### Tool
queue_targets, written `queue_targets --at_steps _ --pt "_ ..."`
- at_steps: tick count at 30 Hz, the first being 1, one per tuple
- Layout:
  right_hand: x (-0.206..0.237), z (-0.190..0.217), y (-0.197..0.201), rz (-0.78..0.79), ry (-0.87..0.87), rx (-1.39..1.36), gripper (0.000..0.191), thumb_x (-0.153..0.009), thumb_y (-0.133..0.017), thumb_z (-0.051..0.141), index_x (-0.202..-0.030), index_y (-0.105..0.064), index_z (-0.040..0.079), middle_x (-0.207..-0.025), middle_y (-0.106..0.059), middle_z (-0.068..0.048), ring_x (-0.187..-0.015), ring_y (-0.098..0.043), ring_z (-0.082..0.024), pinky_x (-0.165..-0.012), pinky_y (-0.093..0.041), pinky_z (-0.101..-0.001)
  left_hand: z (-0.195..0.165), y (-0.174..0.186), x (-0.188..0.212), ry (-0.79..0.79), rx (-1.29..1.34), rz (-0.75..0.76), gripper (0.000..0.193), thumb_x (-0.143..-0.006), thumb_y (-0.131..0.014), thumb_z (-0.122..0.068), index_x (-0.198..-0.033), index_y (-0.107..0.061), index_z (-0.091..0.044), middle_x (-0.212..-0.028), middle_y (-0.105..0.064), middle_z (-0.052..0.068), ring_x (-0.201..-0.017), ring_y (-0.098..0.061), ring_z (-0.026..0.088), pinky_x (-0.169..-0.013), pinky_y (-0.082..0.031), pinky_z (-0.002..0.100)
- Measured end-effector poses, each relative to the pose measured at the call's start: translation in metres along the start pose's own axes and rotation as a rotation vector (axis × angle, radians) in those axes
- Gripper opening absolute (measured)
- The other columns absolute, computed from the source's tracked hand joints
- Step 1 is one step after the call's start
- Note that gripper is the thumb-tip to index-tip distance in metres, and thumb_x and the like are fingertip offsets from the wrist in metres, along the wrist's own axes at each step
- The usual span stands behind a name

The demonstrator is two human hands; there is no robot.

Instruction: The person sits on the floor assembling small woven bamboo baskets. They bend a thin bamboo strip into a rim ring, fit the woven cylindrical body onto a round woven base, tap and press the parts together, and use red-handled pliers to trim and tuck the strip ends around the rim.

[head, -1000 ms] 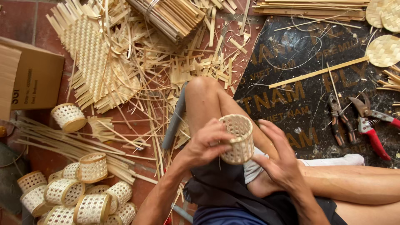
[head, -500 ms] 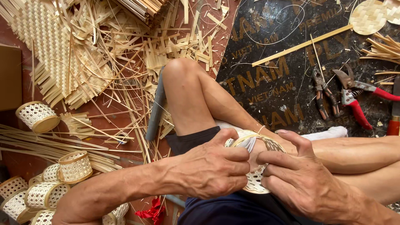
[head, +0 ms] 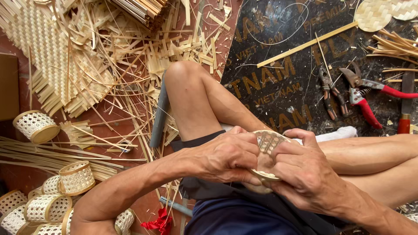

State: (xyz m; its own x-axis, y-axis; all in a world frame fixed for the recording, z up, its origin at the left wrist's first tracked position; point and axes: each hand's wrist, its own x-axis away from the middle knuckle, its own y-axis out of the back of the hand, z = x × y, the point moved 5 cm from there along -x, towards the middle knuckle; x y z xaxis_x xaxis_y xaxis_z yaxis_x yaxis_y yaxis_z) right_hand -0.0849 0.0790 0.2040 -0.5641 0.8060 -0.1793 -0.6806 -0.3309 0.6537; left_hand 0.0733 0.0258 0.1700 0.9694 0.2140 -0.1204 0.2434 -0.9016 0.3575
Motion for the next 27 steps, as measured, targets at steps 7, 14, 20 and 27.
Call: queue_targets --at_steps 7,14,20,27 --pt "0.006 0.003 0.007 -0.040 0.025 0.039 0.031 -0.069 -0.083 0.028 -0.088 -0.064 0.013 -0.083 -0.063 0.004 -0.094 -0.065 -0.017 -0.104 -0.032 -0.0589 -0.001 0.002 -0.004 -0.010 0.001 0.014 0.018 -0.096 -0.074 -0.030 -0.107 -0.072 -0.016 -0.099 -0.066 -0.003 -0.106 -0.058 0.020 -0.092 -0.034 0.044" --pt "0.019 0.005 0.006 0.044 -0.047 0.061 0.024 -0.072 -0.081 0.020 -0.079 -0.059 0.019 -0.078 -0.059 0.006 -0.094 -0.066 -0.015 -0.112 -0.035 -0.0611 -0.032 0.012 -0.013 -0.009 -0.196 -0.063 0.054 -0.089 -0.078 -0.031 -0.128 -0.064 0.003 -0.108 -0.063 0.011 -0.109 -0.059 0.028 -0.092 -0.052 0.043" --pt "0.027 0.021 0.018 -0.082 0.076 0.461 0.011 -0.074 -0.069 0.019 -0.080 -0.066 0.012 -0.080 -0.063 0.003 -0.096 -0.065 -0.015 -0.104 -0.030 -0.0572 -0.063 0.046 0.009 -0.384 -0.171 -0.547 0.027 -0.088 -0.085 -0.011 -0.089 -0.058 -0.006 -0.109 -0.067 0.010 -0.109 -0.060 0.028 -0.090 -0.050 0.048" --pt "0.037 0.027 0.008 -0.102 0.171 0.820 0.013 -0.077 -0.066 0.019 -0.085 -0.072 0.010 -0.085 -0.067 -0.001 -0.098 -0.066 -0.016 -0.106 -0.028 -0.0501 -0.078 0.029 0.011 -0.447 -0.477 -0.403 0.018 -0.091 -0.078 -0.007 -0.102 -0.065 -0.007 -0.110 -0.077 0.012 -0.114 -0.063 0.025 -0.095 -0.047 0.046"
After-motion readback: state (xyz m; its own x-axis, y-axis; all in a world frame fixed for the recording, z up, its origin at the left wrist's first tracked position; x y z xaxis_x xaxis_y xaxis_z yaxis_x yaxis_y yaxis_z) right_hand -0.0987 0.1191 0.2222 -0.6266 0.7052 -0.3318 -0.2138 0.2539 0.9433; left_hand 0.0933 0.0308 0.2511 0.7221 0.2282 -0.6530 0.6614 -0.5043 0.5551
